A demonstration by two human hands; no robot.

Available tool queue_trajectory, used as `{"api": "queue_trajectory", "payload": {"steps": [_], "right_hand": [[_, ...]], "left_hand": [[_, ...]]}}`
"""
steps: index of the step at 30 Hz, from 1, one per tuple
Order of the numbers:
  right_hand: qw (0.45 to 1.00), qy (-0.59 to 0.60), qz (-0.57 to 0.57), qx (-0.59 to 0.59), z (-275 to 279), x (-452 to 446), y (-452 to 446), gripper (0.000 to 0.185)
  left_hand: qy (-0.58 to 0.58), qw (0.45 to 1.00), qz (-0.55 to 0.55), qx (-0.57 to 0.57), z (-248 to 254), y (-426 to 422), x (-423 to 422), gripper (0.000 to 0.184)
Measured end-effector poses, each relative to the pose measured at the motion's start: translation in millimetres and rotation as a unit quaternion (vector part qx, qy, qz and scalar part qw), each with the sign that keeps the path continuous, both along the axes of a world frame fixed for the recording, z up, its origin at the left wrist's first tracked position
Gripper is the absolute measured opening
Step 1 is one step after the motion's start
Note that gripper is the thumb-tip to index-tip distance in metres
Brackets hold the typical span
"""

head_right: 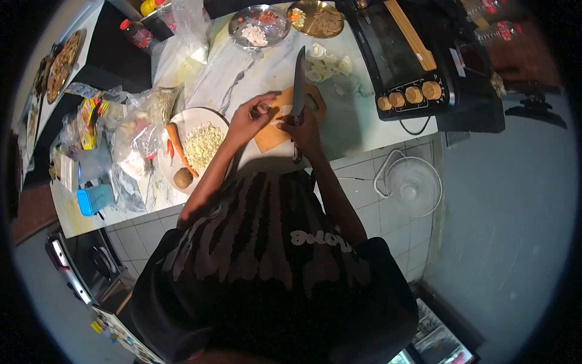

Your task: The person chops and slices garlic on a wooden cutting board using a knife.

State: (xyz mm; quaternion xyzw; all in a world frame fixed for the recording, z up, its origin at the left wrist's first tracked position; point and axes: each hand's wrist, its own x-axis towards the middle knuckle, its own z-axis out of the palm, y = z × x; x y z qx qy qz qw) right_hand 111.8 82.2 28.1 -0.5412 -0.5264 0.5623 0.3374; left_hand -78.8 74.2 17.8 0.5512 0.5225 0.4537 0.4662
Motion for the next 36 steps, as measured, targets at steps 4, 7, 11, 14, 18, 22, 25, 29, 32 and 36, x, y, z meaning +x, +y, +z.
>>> {"api": "queue_trajectory", "payload": {"steps": [4, 7, 11, 14, 18, 22, 25, 29, 32, 36], "right_hand": [[1.0, -0.009, 0.009, -0.001, 5, -4, -5, 0.051], [1.0, 0.006, 0.023, 0.005, 2, -7, -4, 0.048], [0.999, 0.023, 0.034, -0.003, 7, -9, -8, 0.042], [0.999, 0.032, 0.044, -0.003, 13, -14, -11, 0.042], [0.996, -0.056, 0.046, 0.051, -15, -23, -13, 0.041], [0.961, -0.182, 0.04, 0.206, -37, -34, -14, 0.039], [0.953, -0.211, 0.044, 0.213, -53, -35, -10, 0.04], [0.939, -0.198, 0.006, 0.282, -57, -30, -13, 0.044], [0.949, -0.21, -0.014, 0.233, -45, -19, -16, 0.047], [0.966, -0.193, -0.044, 0.169, -24, -3, -31, 0.046]], "left_hand": [[-0.202, 0.972, -0.08, -0.093, -7, -12, -1, 0.011], [-0.242, 0.962, -0.099, -0.074, -23, -16, -11, 0.011], [-0.248, 0.962, -0.073, -0.087, -15, -24, -13, 0.019], [-0.216, 0.969, -0.074, -0.091, -28, -28, -18, 0.019], [-0.197, 0.972, -0.066, -0.109, -38, -34, -20, 0.015], [-0.091, 0.987, -0.013, -0.133, -41, -39, -10, 0.01], [-0.001, 0.992, 0.03, -0.125, -34, -39, -4, 0.013], [0.057, 0.995, 0.058, -0.051, -31, -43, 2, 0.015], [0.126, 0.99, 0.059, -0.009, -26, -46, 6, 0.014], [0.105, 0.992, 0.037, -0.054, -34, -48, 8, 0.017]]}}
